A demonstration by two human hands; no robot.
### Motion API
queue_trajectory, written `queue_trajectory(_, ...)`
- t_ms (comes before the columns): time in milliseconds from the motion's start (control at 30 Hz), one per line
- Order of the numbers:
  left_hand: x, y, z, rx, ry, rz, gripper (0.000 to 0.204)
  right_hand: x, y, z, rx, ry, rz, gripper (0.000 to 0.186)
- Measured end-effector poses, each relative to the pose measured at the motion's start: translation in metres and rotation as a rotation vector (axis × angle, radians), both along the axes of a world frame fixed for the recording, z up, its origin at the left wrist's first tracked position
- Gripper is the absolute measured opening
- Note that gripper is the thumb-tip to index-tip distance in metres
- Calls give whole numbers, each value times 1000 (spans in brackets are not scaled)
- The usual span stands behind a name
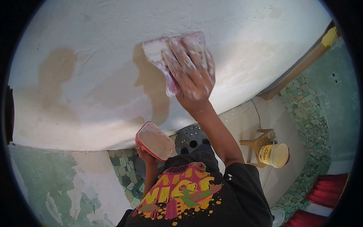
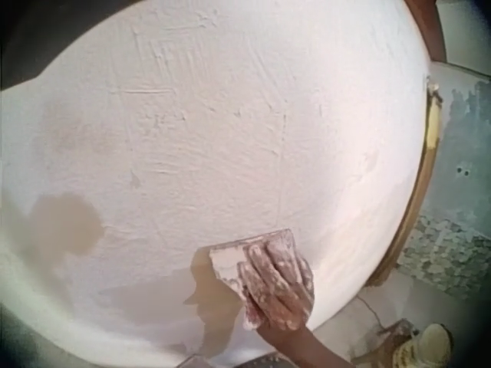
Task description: Plastering and smoothing a wall surface using joint compound and a putty knife.
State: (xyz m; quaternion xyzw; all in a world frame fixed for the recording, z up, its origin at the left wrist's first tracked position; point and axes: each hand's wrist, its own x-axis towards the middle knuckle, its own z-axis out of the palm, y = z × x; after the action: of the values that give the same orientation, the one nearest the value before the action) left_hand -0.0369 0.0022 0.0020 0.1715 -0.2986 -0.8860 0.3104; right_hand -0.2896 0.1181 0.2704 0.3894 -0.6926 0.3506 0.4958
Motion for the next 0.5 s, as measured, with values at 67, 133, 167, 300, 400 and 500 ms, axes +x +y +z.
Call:
queue_trajectory(67, 1, -3, -7, 22, 52, -15, 64, -3, -5, 1, 26, -6, -6, 33)
queue_trajectory(133, -2, -3, 0, 27, -70, 17, 65, -11, -3, -17, 37, -14, 9, 33)
queue_trajectory(167, -4, -4, 0, 25, -70, 18, 65, -14, -2, -25, 52, -19, 27, 34)
queue_trajectory(300, -9, -8, 0, 18, -56, -7, 66, -1, 11, -35, 127, -87, 27, 32)
queue_trajectory(400, -15, -8, 3, 11, -58, -14, 66, 3, 17, -21, -44, 54, 3, 26)
queue_trajectory(500, -21, -3, 3, 20, -75, -19, 66, -12, 2, 3, -62, 95, 13, 24)
